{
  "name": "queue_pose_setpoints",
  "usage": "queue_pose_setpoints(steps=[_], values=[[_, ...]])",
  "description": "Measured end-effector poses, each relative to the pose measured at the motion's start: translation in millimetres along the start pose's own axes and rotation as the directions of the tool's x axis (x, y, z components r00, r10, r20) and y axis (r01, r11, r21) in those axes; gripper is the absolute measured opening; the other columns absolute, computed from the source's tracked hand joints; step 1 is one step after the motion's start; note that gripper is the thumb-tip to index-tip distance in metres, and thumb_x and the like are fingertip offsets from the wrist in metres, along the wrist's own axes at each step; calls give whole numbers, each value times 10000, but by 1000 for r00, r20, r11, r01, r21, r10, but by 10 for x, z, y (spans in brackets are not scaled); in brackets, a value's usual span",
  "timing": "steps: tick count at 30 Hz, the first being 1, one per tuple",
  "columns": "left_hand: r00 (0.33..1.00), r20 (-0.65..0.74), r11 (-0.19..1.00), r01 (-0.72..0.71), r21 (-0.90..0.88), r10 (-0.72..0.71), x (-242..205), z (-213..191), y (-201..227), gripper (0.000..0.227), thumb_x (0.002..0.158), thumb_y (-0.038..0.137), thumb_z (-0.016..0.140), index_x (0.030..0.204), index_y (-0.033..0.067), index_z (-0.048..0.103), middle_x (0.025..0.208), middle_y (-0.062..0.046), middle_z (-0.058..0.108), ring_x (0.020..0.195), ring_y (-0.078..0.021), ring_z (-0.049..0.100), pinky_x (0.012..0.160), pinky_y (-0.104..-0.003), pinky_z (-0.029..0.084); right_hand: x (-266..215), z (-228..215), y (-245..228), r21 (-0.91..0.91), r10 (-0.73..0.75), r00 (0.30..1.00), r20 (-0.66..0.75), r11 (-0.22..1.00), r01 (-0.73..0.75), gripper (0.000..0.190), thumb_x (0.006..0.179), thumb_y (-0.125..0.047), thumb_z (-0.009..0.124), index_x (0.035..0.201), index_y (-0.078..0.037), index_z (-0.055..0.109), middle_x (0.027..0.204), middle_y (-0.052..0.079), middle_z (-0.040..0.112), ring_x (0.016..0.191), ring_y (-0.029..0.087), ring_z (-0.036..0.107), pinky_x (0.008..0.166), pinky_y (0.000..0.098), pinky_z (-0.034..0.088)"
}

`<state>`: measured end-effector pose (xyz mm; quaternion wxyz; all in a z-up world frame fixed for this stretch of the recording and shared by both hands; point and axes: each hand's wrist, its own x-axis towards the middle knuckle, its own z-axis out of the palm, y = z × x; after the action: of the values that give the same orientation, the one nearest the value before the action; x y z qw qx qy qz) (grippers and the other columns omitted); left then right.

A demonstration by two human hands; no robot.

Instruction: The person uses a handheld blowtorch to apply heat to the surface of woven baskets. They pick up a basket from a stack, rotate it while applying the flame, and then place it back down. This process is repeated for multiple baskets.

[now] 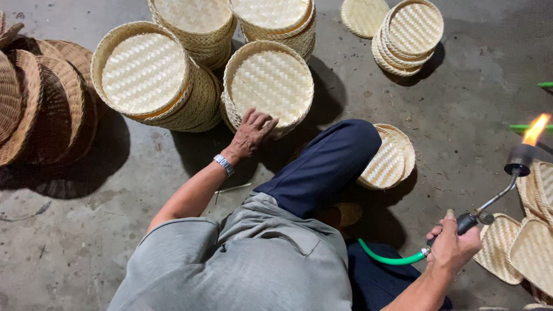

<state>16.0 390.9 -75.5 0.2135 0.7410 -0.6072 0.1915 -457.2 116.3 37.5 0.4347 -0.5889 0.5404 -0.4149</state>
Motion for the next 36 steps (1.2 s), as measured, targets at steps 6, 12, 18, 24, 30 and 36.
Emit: queue_pose_setpoints(steps=[6,12,18,24,30,36], values=[[910,-162,911,400,97,-383,327,-161,-508,490,867,129,789,1311,82,587,1322,-151,575,1307,-323,492,1136,-519,345,-20,4,34,-16,26,1000,-6,1000,-26,202,1075,-61,663,996,12,492,835,79,590,584,120,530,463,290,442],[979,-34,948,205,245,-203,539,-145,-1129,368,716,-4,750,1041,166,729,1278,-59,695,1355,-259,515,1203,-445,319,-29,46,69,-1,59,997,-43,998,-59,211,1043,-68,682,996,-3,487,832,81,599,560,121,528,442,290,437],[975,77,978,208,25,-210,488,122,-1397,277,819,-36,692,1045,113,751,1013,-77,706,1018,-243,640,1145,-409,431,-77,9,41,-37,65,997,-39,997,-66,205,1050,-96,682,995,2,510,829,80,605,561,121,531,446,291,445],[912,-114,904,362,-226,-394,316,382,-1496,49,923,53,722,971,63,717,992,-120,686,997,-321,632,883,-440,512,-87,12,101,-41,65,997,-31,997,-66,203,1041,-95,684,999,3,511,825,81,600,562,124,534,444,294,443],[925,-41,882,345,-321,-377,465,-13,-1272,544,930,106,757,1446,84,584,1097,-116,712,1023,-298,633,999,-447,509,-86,-1,159,-45,82,996,-20,996,-83,219,1044,-116,694,996,-2,515,821,80,598,558,120,530,436,295,437],[875,-392,956,288,-46,-283,736,-527,-334,764,856,139,794,1497,-9,407,1368,-249,527,1310,-344,479,1095,-555,434,-117,19,103,-34,114,993,-31,993,-115,185,1040,-112,691,1025,2,546,829,71,606,565,112,532,448,290,443]])
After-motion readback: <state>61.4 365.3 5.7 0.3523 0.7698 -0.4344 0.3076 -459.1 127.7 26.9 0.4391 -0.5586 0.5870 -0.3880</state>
